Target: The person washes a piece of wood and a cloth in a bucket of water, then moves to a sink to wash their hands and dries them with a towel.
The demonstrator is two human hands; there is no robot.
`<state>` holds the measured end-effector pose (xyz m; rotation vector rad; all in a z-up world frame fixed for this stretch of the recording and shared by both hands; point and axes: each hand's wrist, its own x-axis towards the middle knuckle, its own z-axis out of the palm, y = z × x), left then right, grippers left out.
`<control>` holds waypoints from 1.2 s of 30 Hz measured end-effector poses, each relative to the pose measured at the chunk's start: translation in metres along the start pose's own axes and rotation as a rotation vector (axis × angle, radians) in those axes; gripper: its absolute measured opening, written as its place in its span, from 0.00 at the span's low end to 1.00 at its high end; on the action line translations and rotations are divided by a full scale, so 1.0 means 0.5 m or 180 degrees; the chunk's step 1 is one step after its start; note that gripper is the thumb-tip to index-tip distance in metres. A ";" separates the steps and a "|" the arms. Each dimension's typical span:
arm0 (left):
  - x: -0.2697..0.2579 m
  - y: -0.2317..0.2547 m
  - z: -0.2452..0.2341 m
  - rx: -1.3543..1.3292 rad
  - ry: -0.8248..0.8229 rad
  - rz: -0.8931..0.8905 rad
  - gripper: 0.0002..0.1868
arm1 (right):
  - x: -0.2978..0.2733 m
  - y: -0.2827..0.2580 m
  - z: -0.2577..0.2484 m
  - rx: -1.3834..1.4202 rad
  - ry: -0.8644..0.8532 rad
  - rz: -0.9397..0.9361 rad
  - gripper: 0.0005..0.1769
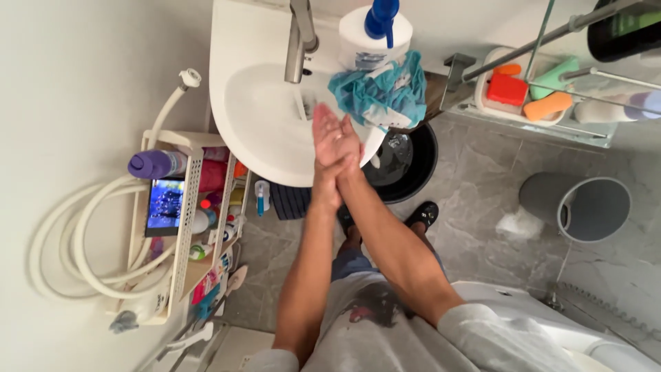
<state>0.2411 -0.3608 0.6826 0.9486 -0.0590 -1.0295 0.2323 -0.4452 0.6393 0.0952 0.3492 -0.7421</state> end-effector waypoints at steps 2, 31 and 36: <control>0.050 -0.004 -0.020 0.0259 0.0133 -0.0159 0.22 | -0.045 0.001 0.022 0.0210 -0.0391 0.0383 0.39; 0.266 0.038 -0.083 0.0107 0.0812 0.0346 0.16 | 0.272 0.075 -0.134 -0.1697 0.0808 0.0470 0.10; 0.289 0.091 -0.020 0.3647 0.1256 0.0748 0.26 | 0.308 0.038 -0.160 -0.2147 0.0714 0.0019 0.20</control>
